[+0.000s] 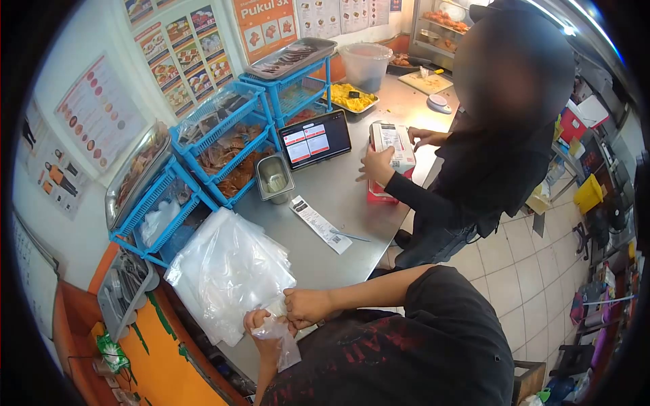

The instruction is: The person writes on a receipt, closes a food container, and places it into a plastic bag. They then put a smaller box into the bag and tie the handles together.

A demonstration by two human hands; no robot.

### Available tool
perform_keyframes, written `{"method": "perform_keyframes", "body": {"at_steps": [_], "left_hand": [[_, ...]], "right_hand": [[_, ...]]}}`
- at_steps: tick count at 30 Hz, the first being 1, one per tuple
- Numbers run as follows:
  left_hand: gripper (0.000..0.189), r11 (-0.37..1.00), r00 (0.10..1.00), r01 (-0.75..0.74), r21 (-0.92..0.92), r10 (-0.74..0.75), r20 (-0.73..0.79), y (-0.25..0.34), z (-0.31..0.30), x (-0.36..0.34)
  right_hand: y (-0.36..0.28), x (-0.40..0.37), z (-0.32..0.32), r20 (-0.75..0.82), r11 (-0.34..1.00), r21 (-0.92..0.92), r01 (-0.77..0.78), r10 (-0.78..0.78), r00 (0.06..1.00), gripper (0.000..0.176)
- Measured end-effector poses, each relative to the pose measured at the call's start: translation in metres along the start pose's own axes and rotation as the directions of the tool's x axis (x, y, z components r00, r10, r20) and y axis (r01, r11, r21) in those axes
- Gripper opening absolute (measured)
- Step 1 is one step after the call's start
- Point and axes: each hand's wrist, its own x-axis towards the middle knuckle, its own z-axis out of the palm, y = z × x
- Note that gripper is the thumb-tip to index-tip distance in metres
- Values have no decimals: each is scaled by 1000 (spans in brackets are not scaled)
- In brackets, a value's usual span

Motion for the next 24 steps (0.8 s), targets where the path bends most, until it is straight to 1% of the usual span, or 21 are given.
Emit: {"method": "perform_keyframes", "body": {"at_steps": [1,3,5,7,9,10,11,12,13,14,15,16,17,18,19,20,21,22,23,24], "left_hand": [[41,1000,1000,-1,-1,1,0,-3,1,-2],[42,979,994,-106,173,110,-15,-7,2,-6],[42,985,996,-86,150,88,-4,3,-6,1],[42,989,998,-68,129,68,5,6,-14,5],[57,987,967,-134,86,111,230,-1,-21,6],[57,987,967,-134,88,111,229,5,-28,11],[61,994,966,95,-43,-82,246,14,-37,18],[67,932,920,321,-166,-266,286,18,-42,21],[96,938,918,319,-134,-272,288,12,-43,17],[96,937,918,322,-132,-276,284,12,-41,15],[91,968,915,249,-7,-233,328,15,-39,12],[86,980,905,167,112,-197,377,16,-35,9],[86,978,904,174,111,-204,376,10,-20,2],[79,984,927,63,168,-120,355,0,4,-7],[72,973,940,-49,226,-31,340,5,8,0],[72,973,940,-45,225,-35,340,10,4,2],[65,991,933,95,91,-121,340,15,-1,7],[58,972,914,232,-43,-203,351,22,-6,20],[54,970,915,237,-62,-201,349,22,-6,25],[54,969,914,238,-61,-202,352,23,-7,26]], "right_hand": [[0,1,1,-11,1000,2,-1,1,1000,17],[-1,1,4,-19,1000,5,-2,2,1000,16],[-3,2,6,-46,1000,12,-19,20,999,15],[-4,1,6,-29,999,21,-44,45,999,14],[-4,-2,4,-13,997,29,-69,69,998,14],[-5,-6,2,-84,994,39,-99,102,991,12],[-7,-10,0,-155,990,54,-130,137,978,12],[-8,-15,-2,-155,990,56,-128,135,979,12],[-9,-20,-4,-336,963,109,-248,271,902,14],[-9,-24,-6,-492,918,183,-351,395,776,16],[-8,-29,-2,-487,919,184,-349,394,779,16],[-5,-36,8,-555,816,306,-491,572,604,16],[-3,-45,19,-582,677,436,-592,715,389,16],[0,-57,30,-576,675,436,-595,717,392,16],[1,-64,36,-529,693,366,-621,704,474,16],[2,-71,43,-474,712,294,-638,688,549,16],[5,-75,49,-472,711,293,-640,689,550,16],[6,-72,49,-478,695,282,-661,700,531,15],[5,-70,49,-484,677,274,-683,711,510,15],[4,-70,49,-482,675,277,-684,713,509,15]]}}
